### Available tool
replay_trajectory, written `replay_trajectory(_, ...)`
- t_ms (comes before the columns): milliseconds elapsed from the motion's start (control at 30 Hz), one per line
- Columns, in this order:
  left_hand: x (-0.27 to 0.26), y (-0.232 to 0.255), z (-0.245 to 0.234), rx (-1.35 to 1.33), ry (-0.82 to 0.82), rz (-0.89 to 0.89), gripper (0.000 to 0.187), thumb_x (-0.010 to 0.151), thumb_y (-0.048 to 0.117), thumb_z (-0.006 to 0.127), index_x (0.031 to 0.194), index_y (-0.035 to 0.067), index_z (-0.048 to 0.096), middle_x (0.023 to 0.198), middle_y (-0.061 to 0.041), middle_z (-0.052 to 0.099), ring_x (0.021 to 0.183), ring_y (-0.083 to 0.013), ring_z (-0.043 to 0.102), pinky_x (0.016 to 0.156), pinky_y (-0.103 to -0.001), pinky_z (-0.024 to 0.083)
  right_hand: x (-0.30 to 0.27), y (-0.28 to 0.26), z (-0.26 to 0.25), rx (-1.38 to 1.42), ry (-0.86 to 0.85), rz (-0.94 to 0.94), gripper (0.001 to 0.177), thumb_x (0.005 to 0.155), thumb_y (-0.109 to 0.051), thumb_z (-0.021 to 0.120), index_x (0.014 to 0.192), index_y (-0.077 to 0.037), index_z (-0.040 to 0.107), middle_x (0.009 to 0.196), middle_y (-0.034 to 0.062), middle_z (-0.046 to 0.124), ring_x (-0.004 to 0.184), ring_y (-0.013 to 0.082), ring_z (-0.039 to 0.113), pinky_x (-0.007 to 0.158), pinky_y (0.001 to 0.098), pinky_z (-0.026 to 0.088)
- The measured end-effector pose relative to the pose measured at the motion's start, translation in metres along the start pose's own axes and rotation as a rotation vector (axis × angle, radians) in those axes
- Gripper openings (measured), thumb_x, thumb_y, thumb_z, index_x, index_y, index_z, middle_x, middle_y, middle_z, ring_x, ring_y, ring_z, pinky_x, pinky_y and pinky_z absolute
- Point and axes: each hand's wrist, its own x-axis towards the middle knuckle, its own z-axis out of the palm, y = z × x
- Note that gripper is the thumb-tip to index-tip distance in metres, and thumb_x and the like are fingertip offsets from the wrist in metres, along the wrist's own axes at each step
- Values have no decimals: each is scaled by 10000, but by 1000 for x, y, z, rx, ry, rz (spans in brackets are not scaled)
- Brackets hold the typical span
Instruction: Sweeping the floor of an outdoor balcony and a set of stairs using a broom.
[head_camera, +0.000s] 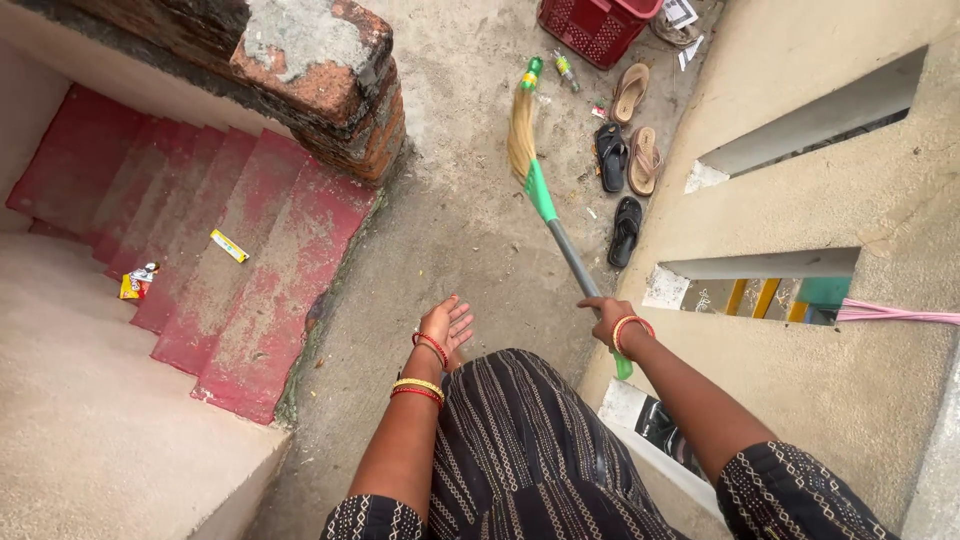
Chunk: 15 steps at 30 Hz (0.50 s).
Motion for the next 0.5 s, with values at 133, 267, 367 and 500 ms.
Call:
replay_trajectory(133, 10, 29, 22, 93, -29, 2, 576, 1010, 331, 538, 1530, 105, 435, 1498, -132, 550, 1369, -338, 534, 1111, -493, 448, 40, -28, 47, -213, 8, -199, 540, 810, 44, 649, 1235, -281, 722, 1214, 135, 732, 1092, 329, 701, 983, 419, 564)
replay_trajectory(267, 1, 54, 41, 157, -65, -17, 574, 1003, 325, 544, 1524, 112, 429, 1485, -129, 564, 1358, -323, 553, 1102, -487, 464, 72, -56, 30, -416, -105, -159, 471, 853, 25, 663, 1205, -284, 713, 1218, 108, 690, 1129, 316, 677, 966, 439, 568)
replay_trajectory(367, -12, 73, 44, 184, -106, 6, 578, 1006, 327, 536, 1525, 103, 418, 1486, -135, 560, 1350, -315, 559, 1099, -473, 478, 112, -31, 7, -356, -61, -107, 436, 854, 27, 666, 1173, -262, 741, 1195, 109, 711, 1106, 307, 700, 950, 425, 582)
replay_trajectory(500, -7, 99, 34, 149, -109, -3, 575, 1011, 310, 529, 1526, 80, 413, 1495, -150, 543, 1345, -314, 559, 1097, -463, 482, 111, -29, -45, 92, -64, 169, 463, 816, 69, 655, 1163, -229, 731, 1140, 104, 733, 1009, 298, 784, 852, 424, 661)
